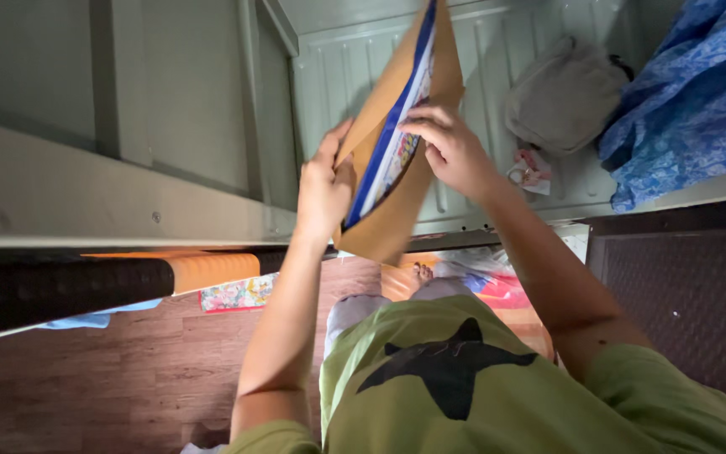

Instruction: The person removes several garments on hangers from a closet and places them on a pile on the floor. They then handle plastic bags and a small keychain on a shelf before returning to hang a blue dress back in the closet.

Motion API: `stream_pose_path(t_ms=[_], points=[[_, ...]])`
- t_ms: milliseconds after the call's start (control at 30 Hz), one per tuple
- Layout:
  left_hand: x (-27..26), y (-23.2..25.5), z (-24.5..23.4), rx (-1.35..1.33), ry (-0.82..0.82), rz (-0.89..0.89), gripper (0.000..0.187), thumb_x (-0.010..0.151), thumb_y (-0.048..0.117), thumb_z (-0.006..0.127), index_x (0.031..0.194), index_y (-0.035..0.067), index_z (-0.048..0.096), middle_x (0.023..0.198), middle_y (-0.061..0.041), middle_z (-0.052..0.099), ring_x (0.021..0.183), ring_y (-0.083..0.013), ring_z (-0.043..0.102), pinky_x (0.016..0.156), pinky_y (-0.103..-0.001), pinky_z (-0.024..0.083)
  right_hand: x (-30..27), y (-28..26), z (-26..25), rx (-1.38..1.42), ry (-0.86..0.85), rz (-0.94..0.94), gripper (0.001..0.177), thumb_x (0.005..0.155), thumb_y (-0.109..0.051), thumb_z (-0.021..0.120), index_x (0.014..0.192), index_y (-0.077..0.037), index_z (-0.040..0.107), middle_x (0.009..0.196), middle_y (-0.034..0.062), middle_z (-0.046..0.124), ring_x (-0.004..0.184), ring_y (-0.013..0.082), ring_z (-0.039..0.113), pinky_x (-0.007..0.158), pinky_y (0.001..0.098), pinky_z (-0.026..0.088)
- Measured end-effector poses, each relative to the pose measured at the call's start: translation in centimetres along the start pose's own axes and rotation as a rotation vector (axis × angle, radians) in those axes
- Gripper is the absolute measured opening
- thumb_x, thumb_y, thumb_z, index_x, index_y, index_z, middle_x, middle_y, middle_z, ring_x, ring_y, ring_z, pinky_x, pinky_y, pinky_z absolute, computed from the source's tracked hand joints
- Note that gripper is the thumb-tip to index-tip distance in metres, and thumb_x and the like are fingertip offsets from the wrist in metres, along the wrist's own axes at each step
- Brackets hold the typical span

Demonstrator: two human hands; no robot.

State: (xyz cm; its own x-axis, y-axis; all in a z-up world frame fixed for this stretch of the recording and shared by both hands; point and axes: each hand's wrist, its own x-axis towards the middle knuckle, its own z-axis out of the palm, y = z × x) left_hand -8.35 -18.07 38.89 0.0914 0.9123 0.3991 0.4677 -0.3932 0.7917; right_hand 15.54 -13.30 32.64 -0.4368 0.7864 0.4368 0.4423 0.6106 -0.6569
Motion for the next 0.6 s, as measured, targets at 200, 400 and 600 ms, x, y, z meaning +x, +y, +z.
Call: stream_pose_path(t_ms=[200,400,600], points=[[2.3,1.9,-1.8,0.046,-0.153,-0.334,0.035,0.104,0.01,0.055,0.138,0.012,0.061,0.105,-0.022,0.074,0.093,-0.0348,0.076,0.085,-0.036,0.057,-1.4,0.7,0.1,-0.3,-0.09,-0.193,0.032,0.077,0.005,0.064,0.103,-0.014,0.067,0.127,0.0078,0.063,0.134,0.0351,0.054,0.112,0.0546,0.038],[2.2,2.2,-2.1,0.068,-0.095,-0.099,0.031,0.106,0.009,0.058,0.136,0.008,0.062,0.114,-0.021,0.073,0.107,-0.0349,0.074,0.09,-0.036,0.057,-5.5,1.6,0.6,-0.335,-0.207,-0.017,0.022,0.084,0.002,0.065,0.1,-0.013,0.067,0.11,0.0057,0.069,0.121,0.0254,0.06,0.118,0.058,0.035],[2.0,2.7,-1.7,0.088,-0.187,-0.265,0.03,0.104,0.011,0.057,0.133,0.01,0.063,0.094,-0.022,0.073,0.085,-0.0346,0.076,0.081,-0.037,0.059,-7.4,0.8,-0.4,-0.209,-0.118,0.176,0.046,0.083,0.007,0.06,0.126,-0.008,0.06,0.114,0.0086,0.071,0.118,0.03,0.062,0.106,0.0475,0.047]])
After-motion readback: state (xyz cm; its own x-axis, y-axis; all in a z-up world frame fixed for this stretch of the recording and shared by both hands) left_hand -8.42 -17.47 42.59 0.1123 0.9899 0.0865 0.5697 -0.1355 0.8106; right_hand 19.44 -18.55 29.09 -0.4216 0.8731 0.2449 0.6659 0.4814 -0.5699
